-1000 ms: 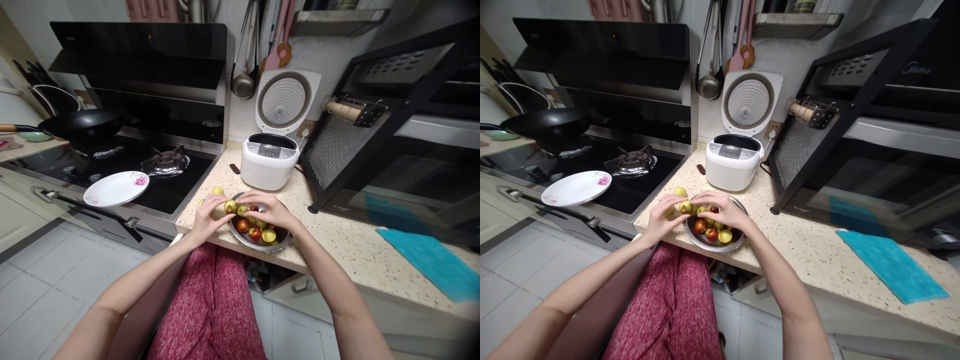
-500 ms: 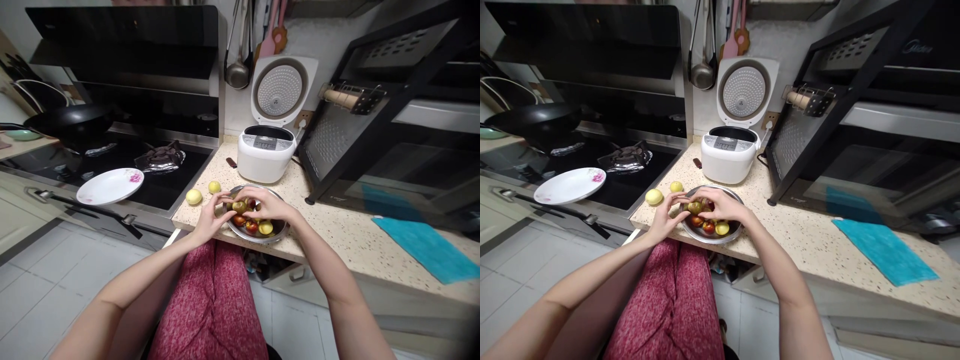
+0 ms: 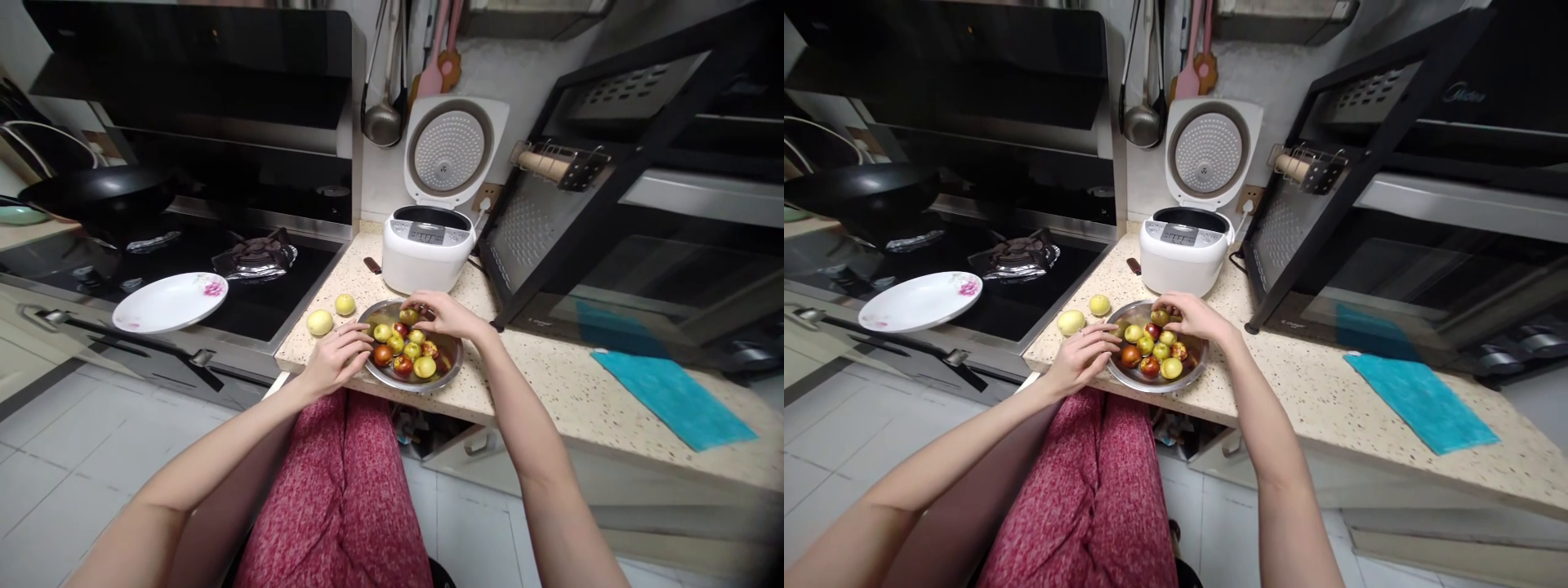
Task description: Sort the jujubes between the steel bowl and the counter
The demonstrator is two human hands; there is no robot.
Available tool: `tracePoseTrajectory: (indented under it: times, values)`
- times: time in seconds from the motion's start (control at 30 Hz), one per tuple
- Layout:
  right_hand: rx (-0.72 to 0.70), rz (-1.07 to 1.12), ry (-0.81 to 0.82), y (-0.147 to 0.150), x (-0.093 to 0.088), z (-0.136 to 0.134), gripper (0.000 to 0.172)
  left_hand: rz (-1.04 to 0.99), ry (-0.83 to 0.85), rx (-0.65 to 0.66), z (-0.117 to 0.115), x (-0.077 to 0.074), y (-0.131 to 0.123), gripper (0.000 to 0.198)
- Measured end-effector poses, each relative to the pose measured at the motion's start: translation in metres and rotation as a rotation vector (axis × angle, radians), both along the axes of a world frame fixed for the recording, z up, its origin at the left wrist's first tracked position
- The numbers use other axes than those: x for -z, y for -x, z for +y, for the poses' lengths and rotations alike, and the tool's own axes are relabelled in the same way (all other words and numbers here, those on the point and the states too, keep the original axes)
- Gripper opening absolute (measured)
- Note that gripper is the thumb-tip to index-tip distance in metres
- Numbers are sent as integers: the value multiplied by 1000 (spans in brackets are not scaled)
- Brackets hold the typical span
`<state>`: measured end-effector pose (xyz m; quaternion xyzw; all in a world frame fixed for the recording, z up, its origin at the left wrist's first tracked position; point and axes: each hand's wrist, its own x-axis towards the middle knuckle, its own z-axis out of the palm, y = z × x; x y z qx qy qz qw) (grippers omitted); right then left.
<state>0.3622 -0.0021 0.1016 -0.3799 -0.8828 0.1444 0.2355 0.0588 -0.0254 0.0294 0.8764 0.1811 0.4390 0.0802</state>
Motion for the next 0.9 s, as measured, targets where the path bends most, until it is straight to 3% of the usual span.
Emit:
tracePoseTrajectory:
  times: [0.27,0.5,0.9]
  values:
    - [-48,17,42,7,-2,-4,32,-5,-120,-120,6,2,11,23]
    - [-27,7,92,7,-1,-1,42,-42,-206,-128,9,1,13,26]
    - [-44,-2,144,14,7,0,32,-31,-99,-63,7,4,14,32]
